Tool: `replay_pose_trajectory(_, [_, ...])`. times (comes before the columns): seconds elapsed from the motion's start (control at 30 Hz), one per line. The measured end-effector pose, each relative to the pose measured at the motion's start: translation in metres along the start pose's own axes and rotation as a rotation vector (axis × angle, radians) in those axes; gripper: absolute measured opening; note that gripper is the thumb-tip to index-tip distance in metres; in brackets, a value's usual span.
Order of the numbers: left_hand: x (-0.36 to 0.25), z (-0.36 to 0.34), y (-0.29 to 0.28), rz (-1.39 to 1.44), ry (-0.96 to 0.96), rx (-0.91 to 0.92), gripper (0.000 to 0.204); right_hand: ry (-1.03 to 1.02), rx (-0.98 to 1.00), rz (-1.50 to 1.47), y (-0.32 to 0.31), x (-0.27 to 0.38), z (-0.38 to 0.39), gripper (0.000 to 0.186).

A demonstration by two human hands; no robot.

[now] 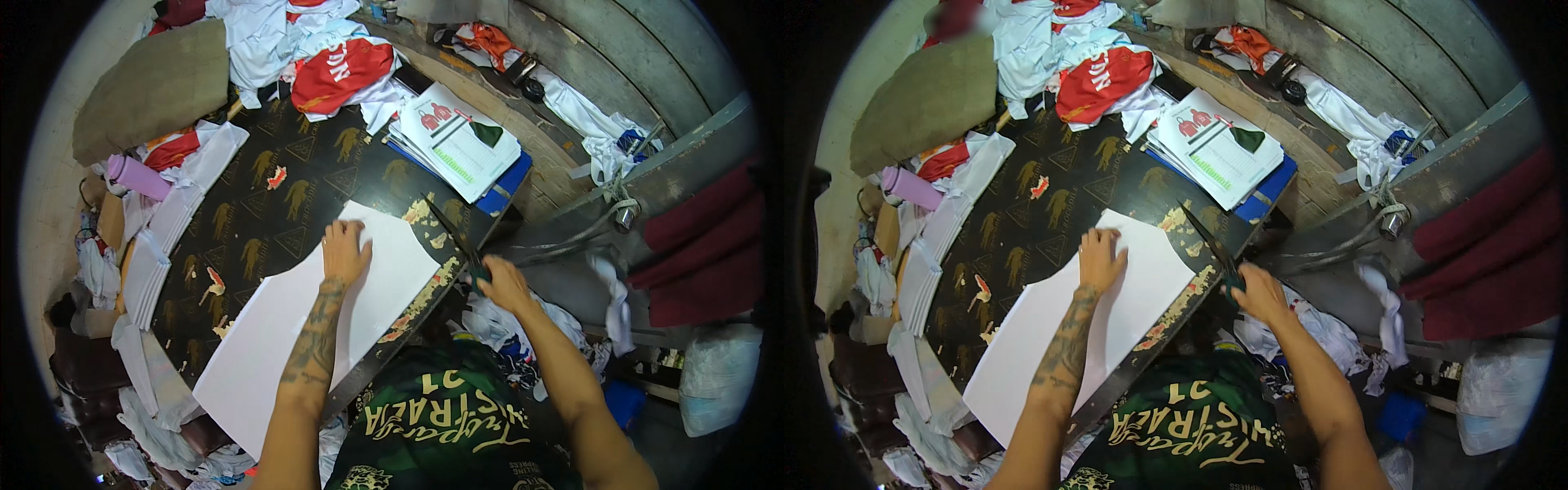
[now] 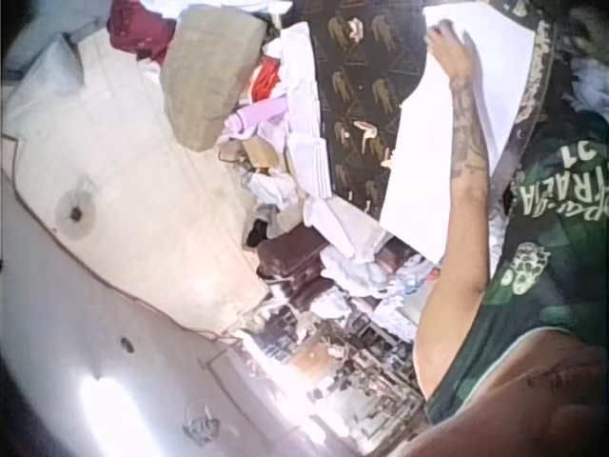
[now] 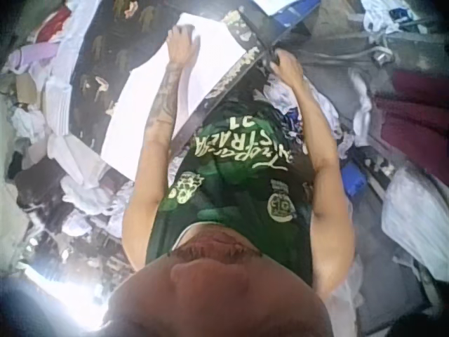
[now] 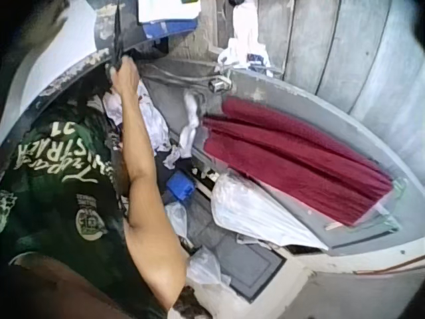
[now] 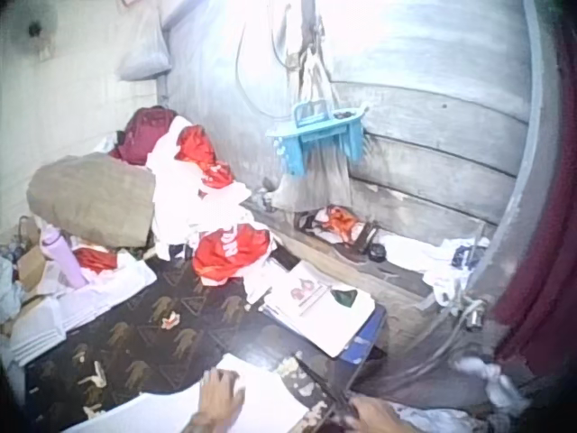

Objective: The person lays a large white sheet on a table, places a red and white jersey on top, and uses scissors to cut the white sheet along the jersey's outline. The person then folds the cut sheet and repeats the process with another jersey.

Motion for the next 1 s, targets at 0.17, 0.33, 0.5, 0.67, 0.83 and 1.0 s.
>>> replay_pose_trajectory(0.17, [-0.031, -0.018, 0.013, 0.211, -0.030, -0.093, 0.035, -0.029, -0.037, 0.142, -0.020, 0.013, -0.055, 0.041])
replay_pose_trajectory(0.33, [-0.069, -0.005, 0.012, -0.053, -0.001, -0.220, 0.030, -0.042, -0.074, 0.202, -0.027, 0.022, -0.075, 0.040])
replay_pose_trajectory(0.5, [-0.104, 0.023, 0.008, 0.300, -0.171, -0.131, 0.023, -0.039, -0.320, -0.070, -0.096, -0.019, -0.134, 0.032])
replay_pose_trajectory(0.67, [-0.155, 0.048, 0.017, 0.358, -0.088, 0.031, 0.019, 0.014, -0.590, 0.008, -0.158, -0.063, -0.224, 0.015])
replay_pose_trajectory(0.83, [-0.163, 0.037, 0.012, 0.490, -0.181, -0.013, 0.023, -0.246, -0.483, -0.272, -0.191, -0.039, -0.212, 0.015])
replay_pose_trajectory(1.0, [-0.167, -0.017, -0.002, 1.025, -0.099, 0.029, 0.064, -0.350, -0.039, -0.954, -0.174, 0.032, -0.146, 0.016])
Point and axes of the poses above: each hand's wrist, its own z-axis away from the middle knuckle, its own y-axis out of the palm, x = y × z, the point moved 4 cm from there along -z, towards the middle knuckle, and after that the axes turned 14 degrees about x, right-handed, at the moved point
